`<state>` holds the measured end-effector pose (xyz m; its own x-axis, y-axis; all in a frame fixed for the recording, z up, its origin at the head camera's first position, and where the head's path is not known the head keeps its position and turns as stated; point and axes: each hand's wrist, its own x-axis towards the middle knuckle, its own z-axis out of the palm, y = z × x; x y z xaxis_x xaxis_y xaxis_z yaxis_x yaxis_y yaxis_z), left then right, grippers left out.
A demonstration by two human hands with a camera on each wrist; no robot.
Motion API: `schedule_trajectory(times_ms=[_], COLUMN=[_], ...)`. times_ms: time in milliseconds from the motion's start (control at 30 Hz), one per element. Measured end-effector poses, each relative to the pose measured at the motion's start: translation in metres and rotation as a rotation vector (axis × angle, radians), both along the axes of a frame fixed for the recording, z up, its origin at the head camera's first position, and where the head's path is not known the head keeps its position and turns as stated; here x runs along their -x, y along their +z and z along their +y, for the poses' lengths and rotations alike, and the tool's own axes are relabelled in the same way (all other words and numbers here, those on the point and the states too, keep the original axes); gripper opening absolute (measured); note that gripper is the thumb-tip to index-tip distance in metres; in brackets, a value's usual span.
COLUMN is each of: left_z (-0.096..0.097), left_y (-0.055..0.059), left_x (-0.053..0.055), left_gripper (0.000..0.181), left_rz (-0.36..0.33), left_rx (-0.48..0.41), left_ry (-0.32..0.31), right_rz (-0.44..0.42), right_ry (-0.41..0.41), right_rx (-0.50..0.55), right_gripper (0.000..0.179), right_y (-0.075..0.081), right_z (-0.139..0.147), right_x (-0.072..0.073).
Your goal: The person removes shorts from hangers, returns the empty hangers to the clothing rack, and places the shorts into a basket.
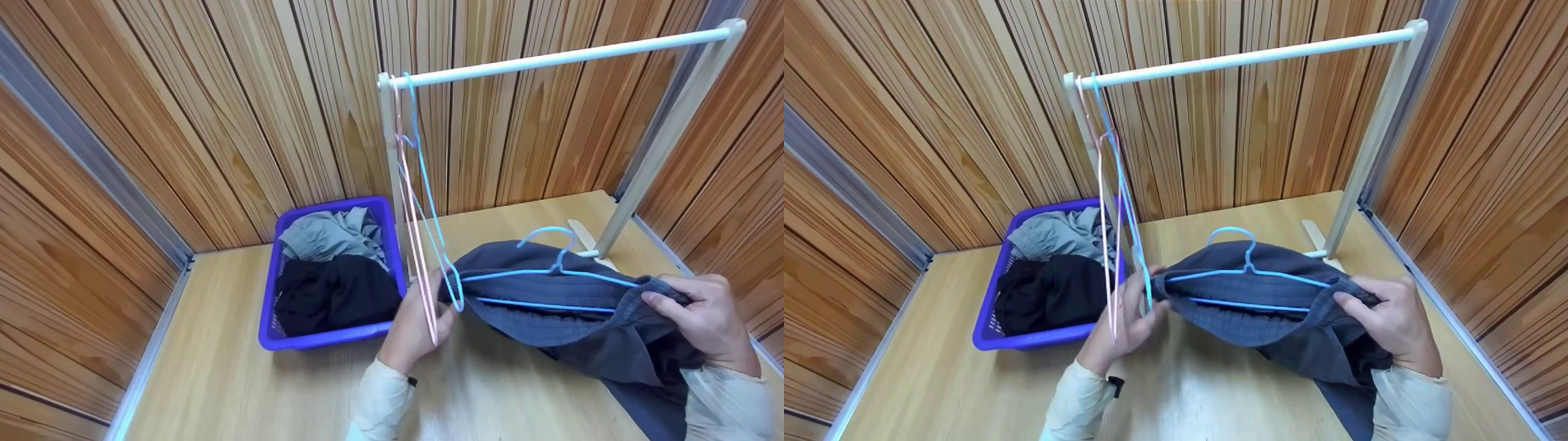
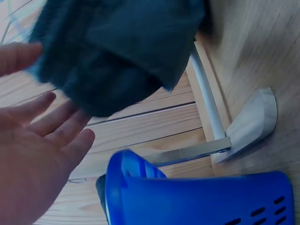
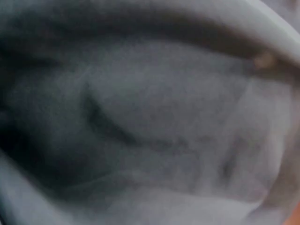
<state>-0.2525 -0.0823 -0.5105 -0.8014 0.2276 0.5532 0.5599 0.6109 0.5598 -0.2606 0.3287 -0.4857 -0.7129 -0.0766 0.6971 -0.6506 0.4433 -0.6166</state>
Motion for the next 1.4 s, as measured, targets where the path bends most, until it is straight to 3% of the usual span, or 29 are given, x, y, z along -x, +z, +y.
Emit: schedule_trajectory(times_ms=[67,167,300,433,533,633,733,867,933,1100,1200,1400], left_z=[0.003,0.009,0.017,0.020,0.019,0.017,0.017,0.015,0.014,0.016,0.023,0.042], left_y=[-0.003,-0.007,-0.007,-0.006,-0.010,-0.014,-0.018,-0.019,-0.018,-0.016,-0.015,-0.018], left_x=[-0.003,-0.006,-0.007,-0.009,-0.011,-0.014,-0.016,-0.017,-0.016,-0.014,-0.011,-0.005], left_gripper=[0.039,0.027,0.033,0.035,0.034,0.033,0.031,0.029,0.027,0.015,0.021,0.039], left_rz=[0.021,0.054,-0.004,-0.065,-0.114,-0.119,-0.104,-0.066,-0.047,0.080,0.151,0.206], left_rx=[0.024,0.029,0.005,-0.042,-0.091,-0.119,-0.132,-0.066,-0.024,0.089,0.136,0.110], left_ry=[0.006,0.005,0.000,0.048,0.083,0.115,0.141,0.180,0.192,0.214,0.229,0.253], right_rz=[0.001,0.002,0.035,0.112,0.133,0.138,0.150,0.148,0.142,0.132,0.121,0.102], right_ry=[0.002,-0.071,-0.265,-0.455,-0.542,-0.560,-0.514,-0.442,-0.423,-0.417,-0.437,-0.461], right_rx=[0.015,0.044,0.052,-0.046,-0.118,-0.158,-0.209,-0.227,-0.206,-0.165,-0.147,-0.097], right_gripper=[0.037,0.031,0.029,0.041,0.048,0.048,0.042,0.027,0.027,0.039,0.044,0.031], right_y=[0.000,-0.001,-0.011,-0.026,-0.033,-0.035,-0.033,-0.031,-0.030,-0.030,-0.031,-0.032], right_z=[-0.001,-0.002,-0.008,-0.018,-0.029,-0.039,-0.047,-0.057,-0.061,-0.065,-0.065,-0.054], right_x=[0.000,0.004,0.014,0.023,0.028,0.031,0.034,0.036,0.036,0.039,0.039,0.031])
